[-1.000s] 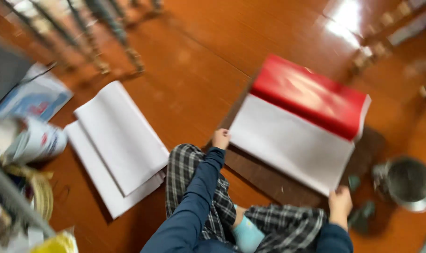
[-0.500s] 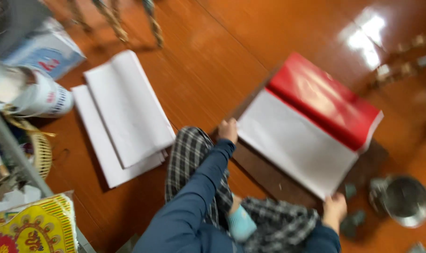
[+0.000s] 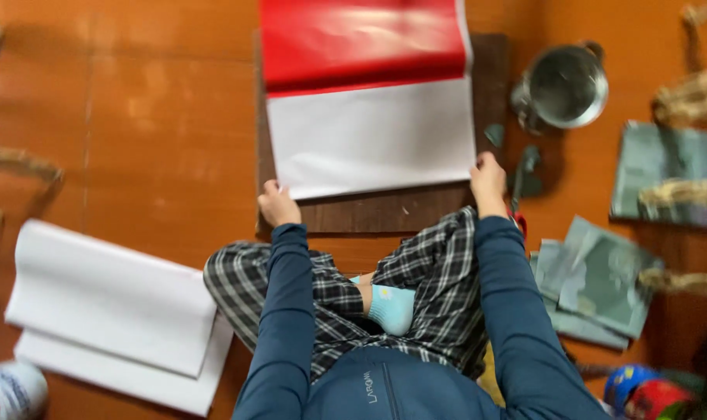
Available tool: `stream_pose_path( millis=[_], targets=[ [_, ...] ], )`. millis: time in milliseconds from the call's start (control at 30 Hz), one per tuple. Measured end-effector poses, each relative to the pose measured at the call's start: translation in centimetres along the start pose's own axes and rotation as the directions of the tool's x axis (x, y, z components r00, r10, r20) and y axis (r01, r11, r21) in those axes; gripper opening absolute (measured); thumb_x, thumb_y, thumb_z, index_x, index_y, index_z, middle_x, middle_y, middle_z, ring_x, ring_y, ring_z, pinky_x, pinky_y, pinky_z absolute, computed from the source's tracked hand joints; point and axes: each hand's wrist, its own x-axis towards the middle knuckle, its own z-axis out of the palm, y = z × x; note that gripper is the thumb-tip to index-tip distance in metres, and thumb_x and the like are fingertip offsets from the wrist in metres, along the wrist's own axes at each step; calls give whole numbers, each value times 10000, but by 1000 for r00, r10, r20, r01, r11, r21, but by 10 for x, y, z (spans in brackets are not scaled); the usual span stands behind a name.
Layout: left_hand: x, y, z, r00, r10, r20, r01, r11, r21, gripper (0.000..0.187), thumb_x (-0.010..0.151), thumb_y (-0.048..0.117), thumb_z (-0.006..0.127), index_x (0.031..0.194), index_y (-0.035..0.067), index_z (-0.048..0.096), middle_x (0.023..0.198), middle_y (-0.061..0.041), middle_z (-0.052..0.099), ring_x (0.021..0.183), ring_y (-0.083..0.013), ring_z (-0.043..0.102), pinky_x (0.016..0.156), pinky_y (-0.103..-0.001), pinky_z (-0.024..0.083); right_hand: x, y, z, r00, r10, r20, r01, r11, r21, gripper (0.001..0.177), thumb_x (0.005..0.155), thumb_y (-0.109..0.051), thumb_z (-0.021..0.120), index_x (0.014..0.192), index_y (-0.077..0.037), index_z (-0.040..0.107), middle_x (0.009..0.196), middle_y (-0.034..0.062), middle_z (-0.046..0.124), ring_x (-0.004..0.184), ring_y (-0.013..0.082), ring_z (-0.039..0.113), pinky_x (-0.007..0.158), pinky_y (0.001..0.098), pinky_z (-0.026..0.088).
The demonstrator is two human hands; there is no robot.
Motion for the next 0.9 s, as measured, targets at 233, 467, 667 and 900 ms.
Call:
stream_pose_path(
  millis=[233, 467, 667, 900],
  targets=[
    [-6, 3, -3, 987, 138, -85, -121, 976, 180, 287, 1006, 270, 781, 1212, 222, 587, 1167, -58, 778, 1083, -324, 670, 927, -480, 559, -3, -8, -4, 993, 71, 96, -68, 997, -38, 276, 1036, -282, 707, 1309, -273, 671, 1269, 109, 796, 1250, 353, 733, 972, 545, 600],
    [-6, 7, -4, 985, 148, -93, -117, 954, 274, 257, 1037, 293, 755, 1199, 219, 570, 1164, -47, 803, 1077, -312, 648, 969, -483, 498, 2, -4, 5, 990, 64, 123, -58, 997, -52, 286, 1043, -269, 711, 1306, -281, 601, 1328, 81, 774, 1289, 328, 715, 1006, 545, 589],
    [-5, 17, -13, 975, 222, 3, -211, 922, 326, 305, 1096, 237, 672, 1359, 185, 526, 1368, -59, 521, 1279, -307, 491, 1074, -505, 438, -13, -19, -16, 987, 25, 156, -22, 999, -24, 273, 1070, -203, 686, 1320, -201, 574, 1284, 143, 770, 1276, 361, 712, 1011, 562, 586],
    [-15, 35, -14, 830, 521, 202, -516, 853, -80, 664, 1029, -186, 378, 1616, 103, 490, 1746, -245, 343, 1638, -440, 289, 1334, -531, 286, -9, -16, -11, 990, 3, 139, -2, 1000, -10, 273, 1073, -184, 672, 1324, -169, 565, 1265, 166, 763, 1282, 381, 704, 1028, 574, 582]
  ],
)
